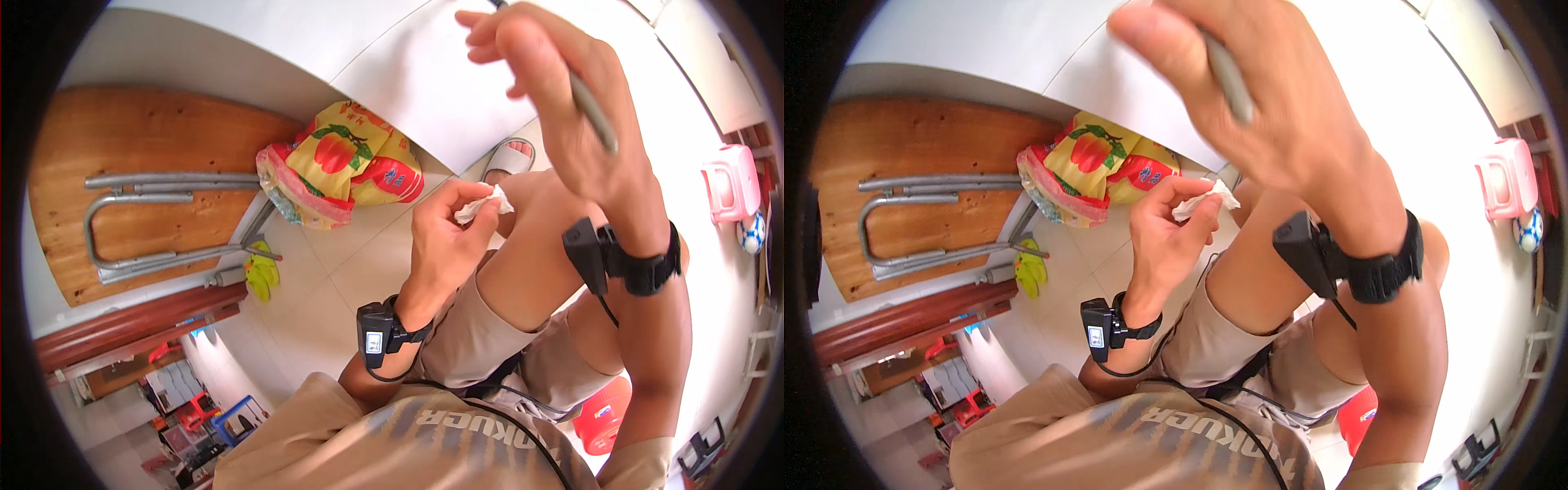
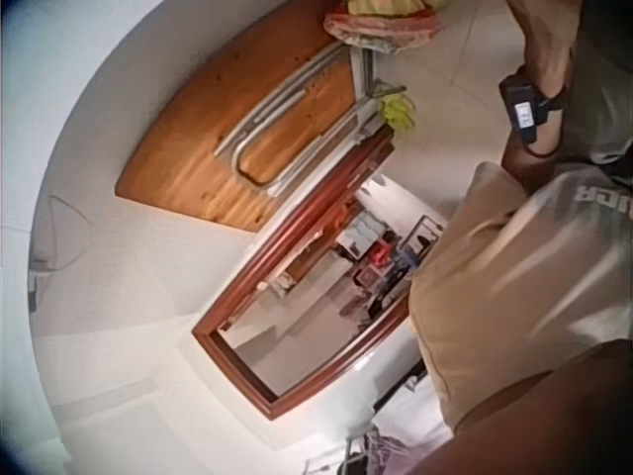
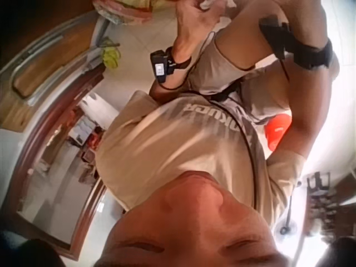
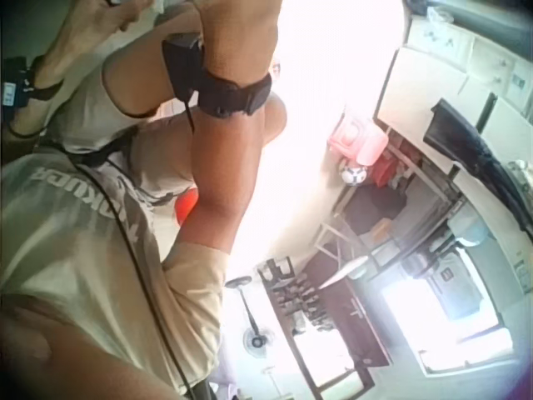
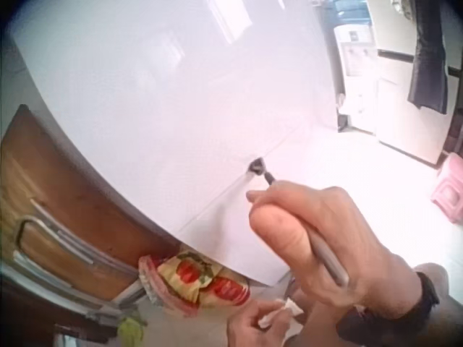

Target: Use a tool and adhesive to repair or adjust a white cabinet door.

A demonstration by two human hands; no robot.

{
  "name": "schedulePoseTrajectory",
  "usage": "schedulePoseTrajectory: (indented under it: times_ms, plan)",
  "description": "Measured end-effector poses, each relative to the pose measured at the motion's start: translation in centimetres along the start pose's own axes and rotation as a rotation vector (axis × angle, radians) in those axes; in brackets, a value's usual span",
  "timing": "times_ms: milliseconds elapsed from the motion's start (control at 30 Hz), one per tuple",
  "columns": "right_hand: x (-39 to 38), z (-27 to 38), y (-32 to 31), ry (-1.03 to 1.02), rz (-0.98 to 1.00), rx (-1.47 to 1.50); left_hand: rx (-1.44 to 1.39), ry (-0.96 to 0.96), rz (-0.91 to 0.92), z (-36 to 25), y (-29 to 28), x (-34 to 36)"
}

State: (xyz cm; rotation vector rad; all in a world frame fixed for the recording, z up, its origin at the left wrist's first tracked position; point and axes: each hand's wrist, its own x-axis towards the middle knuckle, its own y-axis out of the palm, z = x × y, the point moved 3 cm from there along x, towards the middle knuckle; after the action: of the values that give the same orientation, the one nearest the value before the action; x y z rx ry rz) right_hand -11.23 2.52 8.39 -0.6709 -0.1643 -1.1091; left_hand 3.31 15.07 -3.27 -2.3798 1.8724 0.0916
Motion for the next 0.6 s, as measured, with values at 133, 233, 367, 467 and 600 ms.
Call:
schedulePoseTrajectory:
  times_ms: [133, 233, 367, 467, 600]
  plan:
    - [0.9, 1.3, -0.8, 0.107, -0.302, -0.074, 0.045, 0.012, 0.001, -0.9, 0.1, -0.1]
    - [2.6, -6.0, -8.6, 0.621, -0.52, 0.368, -0.285, -0.214, 0.148, -1.4, 2.5, 0.1]
    - [-0.9, 3.1, 1.0, -0.108, -0.131, -0.208, -0.393, -0.37, 0.11, -1.0, 0.9, -0.3]
    - [-0.8, 1.7, -0.1, -0.021, -0.075, -0.031, -0.536, -0.449, 0.136, -0.5, 1.2, -0.2]
    - [0.1, 0.0, -0.4, -0.063, -0.501, -0.088, -0.79, -0.609, 0.244, -0.1, 2.1, -0.2]
